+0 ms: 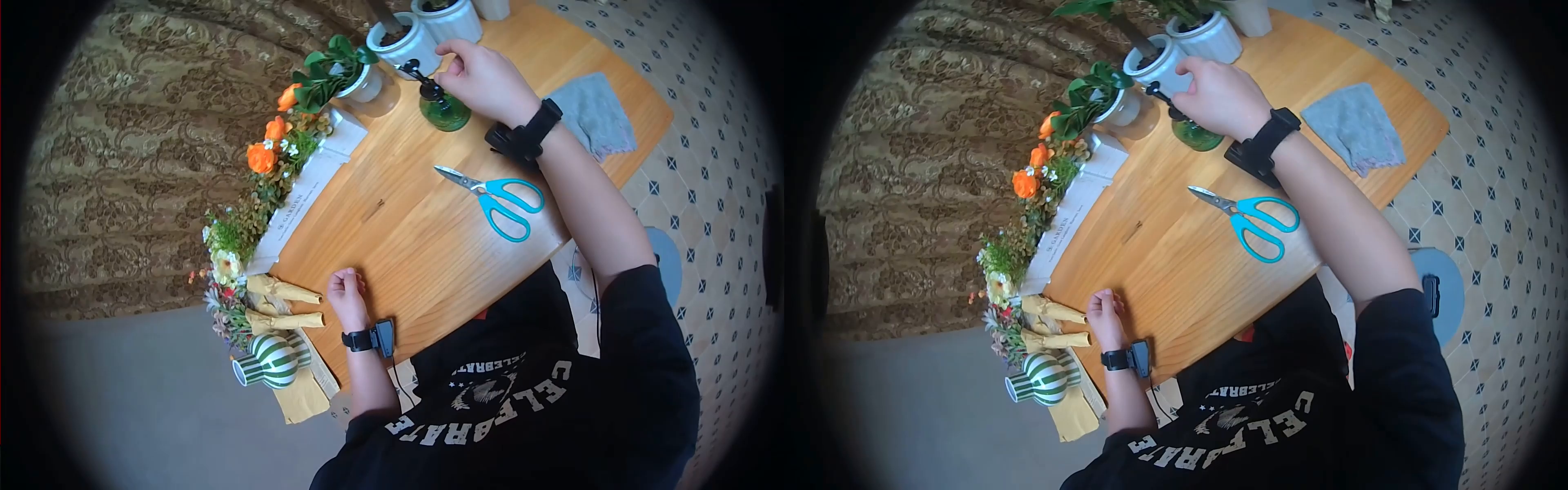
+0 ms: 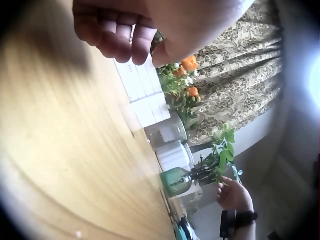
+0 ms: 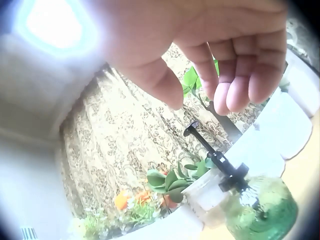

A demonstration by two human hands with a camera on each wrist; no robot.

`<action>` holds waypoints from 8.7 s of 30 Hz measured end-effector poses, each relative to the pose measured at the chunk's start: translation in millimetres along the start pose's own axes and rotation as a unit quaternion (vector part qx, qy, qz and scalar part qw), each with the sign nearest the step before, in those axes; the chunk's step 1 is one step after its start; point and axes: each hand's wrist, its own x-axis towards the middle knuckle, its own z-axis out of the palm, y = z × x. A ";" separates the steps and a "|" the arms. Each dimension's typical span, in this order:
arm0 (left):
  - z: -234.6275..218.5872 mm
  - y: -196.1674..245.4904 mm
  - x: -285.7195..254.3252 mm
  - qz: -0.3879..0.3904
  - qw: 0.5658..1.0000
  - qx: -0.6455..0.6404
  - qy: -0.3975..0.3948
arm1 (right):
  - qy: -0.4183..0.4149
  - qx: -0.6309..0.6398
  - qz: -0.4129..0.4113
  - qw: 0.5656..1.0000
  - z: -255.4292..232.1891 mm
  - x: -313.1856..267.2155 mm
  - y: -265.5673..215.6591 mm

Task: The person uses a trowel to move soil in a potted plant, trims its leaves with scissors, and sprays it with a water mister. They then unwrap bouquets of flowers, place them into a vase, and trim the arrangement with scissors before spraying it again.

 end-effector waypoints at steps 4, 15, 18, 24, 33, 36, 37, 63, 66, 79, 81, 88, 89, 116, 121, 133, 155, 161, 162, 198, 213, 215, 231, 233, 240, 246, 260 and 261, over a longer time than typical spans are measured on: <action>-0.5 -17.5 -7.7 0.048 0.998 -0.021 0.027 | -0.012 0.000 0.019 1.000 21.2 -1.8 13.3; -3.2 -28.9 -6.3 0.032 0.993 -0.113 0.020 | -0.067 0.022 0.030 0.997 51.0 24.4 28.7; -7.5 -26.7 -8.4 0.019 0.990 -0.136 0.037 | -0.118 0.188 0.099 0.970 49.3 21.3 20.7; -71.5 -42.6 -29.5 0.090 0.991 0.065 0.072 | -0.128 0.206 0.149 0.959 41.8 18.5 6.1; -105.8 -41.1 -73.1 0.100 0.916 0.387 -0.042 | -0.129 0.192 0.186 0.955 46.3 29.1 8.8; -108.1 -34.4 -69.8 0.072 0.896 0.427 -0.096 | -0.143 0.232 0.186 0.944 58.2 28.0 -4.0; -107.8 -31.1 -70.1 0.061 0.888 0.443 -0.111 | -0.157 0.263 0.188 0.933 63.0 25.5 -14.3; -110.4 -17.1 -57.6 -0.052 0.824 0.511 -0.239 | -0.493 0.548 0.276 0.617 231.8 -56.3 -162.1; -108.7 -18.7 -56.7 -0.050 0.820 0.517 -0.242 | -0.483 0.549 0.266 0.628 228.6 -53.7 -160.8; -109.4 -18.7 -56.5 -0.045 0.813 0.525 -0.248 | -0.444 0.573 0.238 0.646 211.9 -48.9 -164.4; -108.4 -19.3 -56.6 -0.038 0.816 0.522 -0.245 | -0.466 0.562 0.233 0.643 215.9 -52.2 -164.4; -109.2 -22.0 -56.4 -0.029 0.815 0.527 -0.239 | -0.575 0.476 0.220 0.628 216.8 -78.1 -178.9; -109.5 -22.0 -56.5 -0.028 0.815 0.527 -0.239 | -0.568 0.487 0.219 0.627 220.1 -78.4 -176.2; -109.9 -22.8 -55.9 -0.045 0.810 0.529 -0.251 | -0.316 0.714 0.272 0.563 209.7 -41.8 -162.9; -110.2 -22.6 -55.7 -0.041 0.810 0.529 -0.249 | -0.362 0.677 0.224 0.601 201.9 -31.8 -154.6; -108.2 -17.3 -57.1 -0.040 0.816 0.524 -0.240 | -0.555 0.487 0.166 0.654 226.4 -82.0 -173.9; -109.7 -22.7 -55.8 -0.041 0.810 0.530 -0.248 | -0.340 0.591 0.205 0.702 198.7 -27.8 -155.8; -110.1 -23.2 -55.8 -0.036 0.808 0.532 -0.249 | -0.424 0.550 0.188 0.694 202.0 -38.1 -163.7; -109.7 -22.8 -55.8 -0.035 0.809 0.531 -0.249 | -0.450 0.539 0.175 0.691 204.6 -41.7 -164.4; -109.1 -20.8 -55.6 -0.043 0.804 0.537 -0.253 | -0.367 0.595 0.187 0.690 194.7 -22.9 -154.5; -109.7 -23.1 -55.5 -0.040 0.812 0.527 -0.248 | -0.334 0.590 0.196 0.708 202.3 -16.3 -143.1; -107.7 -20.5 -55.5 -0.047 0.805 0.537 -0.247 | -0.355 0.568 0.200 0.715 203.3 -19.0 -146.0; -108.4 -19.1 -59.8 -0.010 0.844 0.494 -0.207 | -0.394 0.452 0.138 0.789 209.0 -23.3 -145.1; -109.5 -23.3 -64.3 0.004 0.854 0.482 -0.196 | -0.386 0.429 0.147 0.803 209.7 -27.3 -154.9; -116.1 -30.1 -72.0 0.067 0.892 0.424 -0.145 | -0.404 0.279 0.115 0.864 221.2 -25.4 -211.5; -133.3 -42.6 -78.9 0.124 0.926 0.331 -0.132 | -0.446 0.205 0.107 0.865 248.1 -32.8 -278.3; -167.9 -51.0 -113.0 0.177 0.946 0.246 -0.116 | -0.388 0.107 0.105 0.909 293.9 -15.6 -355.6; -168.1 -51.9 -112.3 0.177 0.947 0.243 -0.116 | -0.391 0.107 0.097 0.909 295.7 -10.7 -354.9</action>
